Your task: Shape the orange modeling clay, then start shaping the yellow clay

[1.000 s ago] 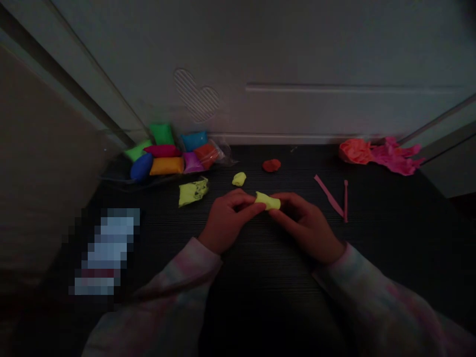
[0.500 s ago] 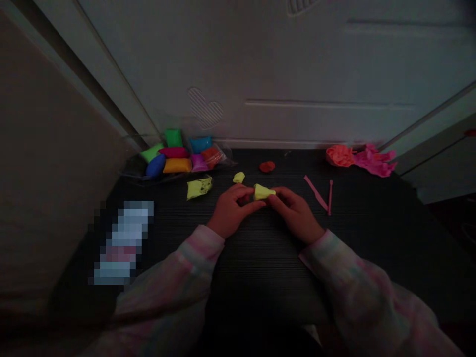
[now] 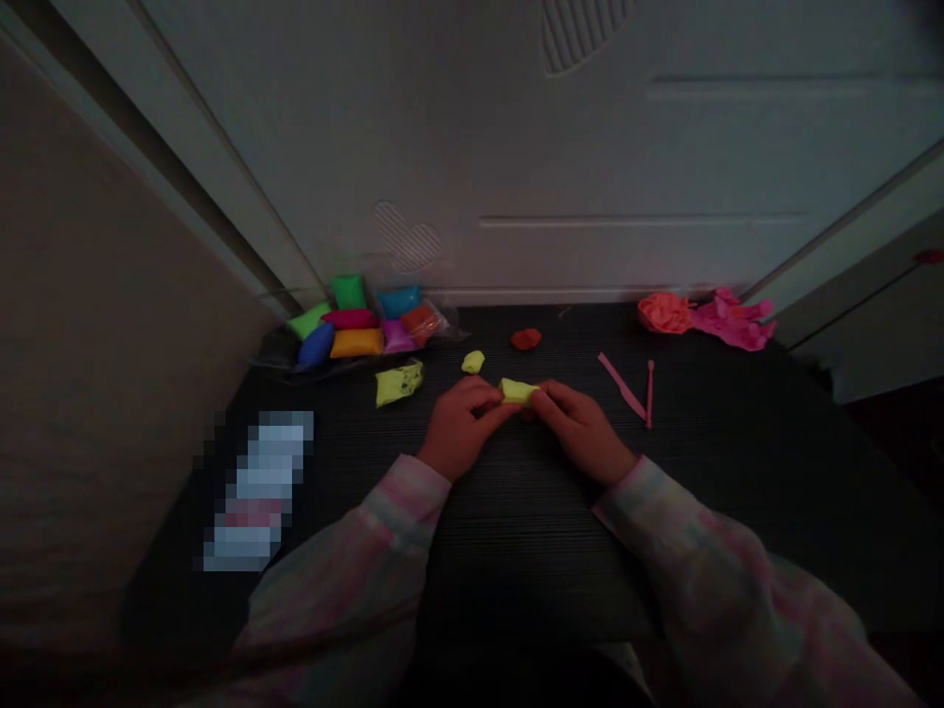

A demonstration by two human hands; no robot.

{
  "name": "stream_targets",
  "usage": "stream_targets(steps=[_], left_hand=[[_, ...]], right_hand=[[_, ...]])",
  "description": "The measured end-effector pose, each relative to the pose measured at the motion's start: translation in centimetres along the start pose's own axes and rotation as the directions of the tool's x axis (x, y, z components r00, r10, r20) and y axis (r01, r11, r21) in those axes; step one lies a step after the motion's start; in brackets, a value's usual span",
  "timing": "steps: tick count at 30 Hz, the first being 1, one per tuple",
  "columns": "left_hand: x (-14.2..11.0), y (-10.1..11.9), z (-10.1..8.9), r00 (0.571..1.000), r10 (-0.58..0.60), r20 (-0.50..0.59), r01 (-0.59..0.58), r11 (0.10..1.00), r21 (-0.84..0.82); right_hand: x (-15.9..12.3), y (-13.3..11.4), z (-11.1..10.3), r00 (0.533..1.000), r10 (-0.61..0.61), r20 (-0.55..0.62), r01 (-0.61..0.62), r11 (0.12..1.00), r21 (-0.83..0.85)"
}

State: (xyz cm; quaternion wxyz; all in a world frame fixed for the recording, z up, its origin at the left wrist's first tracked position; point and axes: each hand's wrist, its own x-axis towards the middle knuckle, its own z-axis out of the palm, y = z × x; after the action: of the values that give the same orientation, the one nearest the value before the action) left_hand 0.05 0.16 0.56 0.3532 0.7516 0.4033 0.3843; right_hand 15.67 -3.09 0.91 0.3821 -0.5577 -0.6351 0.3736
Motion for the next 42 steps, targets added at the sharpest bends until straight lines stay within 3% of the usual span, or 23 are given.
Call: stream_targets(steps=[3, 6, 10, 13, 16, 19, 21, 25, 29, 35, 38, 42], left_hand=[[-0.1, -0.1, 0.1, 0.997, 0.006, -0.074, -0.005, 1.0, 0.004], [-0.2, -0.3, 0.3, 0.991, -0.03, -0.134, 0.024, 0.998, -0.052], [-0.3, -0.3, 0.6, 0.994, -0.102, 0.033, 0.107, 0.961, -0.255], [-0.2, -0.1, 0.7, 0.967, -0.163, 0.194, 0.228, 0.894, -0.385], [-0.1, 0.1, 0.6, 0.937, -0.243, 0.251, 0.34, 0.798, -0.498], [0.0, 0.2, 0.6, 0.922, -0.326, 0.209, 0.384, 0.709, -0.592], [0.1, 0.3, 0.7, 0.915, -0.353, 0.195, 0.394, 0.685, -0.612], [0.0, 0.3, 0.7, 0.92, -0.345, 0.184, 0.386, 0.729, -0.565], [-0.1, -0.2, 0.9, 0.946, -0.295, 0.136, 0.324, 0.837, -0.44], [-0.3, 0.0, 0.8, 0.985, -0.172, 0.011, 0.172, 0.983, -0.062], [-0.3, 0.5, 0.5, 0.997, -0.064, 0.042, 0.06, 0.995, 0.075], [-0.3, 0.4, 0.6, 0.996, 0.002, 0.094, -0.01, 0.996, 0.088]], right_hand=[[0.1, -0.1, 0.0, 0.999, 0.028, -0.024, -0.025, 0.995, 0.098], [0.1, -0.1, 0.2, 0.989, 0.146, -0.012, -0.131, 0.918, 0.374], [0.0, -0.3, 0.9, 0.941, 0.28, 0.192, -0.329, 0.613, 0.718], [-0.3, -0.4, 1.4, 0.915, 0.256, 0.313, -0.403, 0.528, 0.748], [-0.4, -0.3, 1.4, 0.92, 0.252, 0.3, -0.392, 0.628, 0.672], [-0.5, -0.2, 1.2, 0.977, 0.197, 0.083, -0.211, 0.824, 0.525], [-0.5, -0.2, 1.2, 0.991, 0.124, -0.05, -0.088, 0.885, 0.457], [-0.6, -0.2, 1.3, 0.993, 0.066, -0.093, -0.02, 0.904, 0.428], [-0.4, 0.0, 1.3, 0.994, 0.051, -0.1, -0.008, 0.922, 0.388], [-0.2, 0.4, 1.1, 0.991, -0.01, -0.133, 0.044, 0.966, 0.255], [-0.2, 0.6, 1.1, 0.99, -0.006, -0.139, 0.037, 0.974, 0.225], [-0.2, 0.8, 1.1, 0.987, 0.001, -0.162, 0.034, 0.977, 0.213]])
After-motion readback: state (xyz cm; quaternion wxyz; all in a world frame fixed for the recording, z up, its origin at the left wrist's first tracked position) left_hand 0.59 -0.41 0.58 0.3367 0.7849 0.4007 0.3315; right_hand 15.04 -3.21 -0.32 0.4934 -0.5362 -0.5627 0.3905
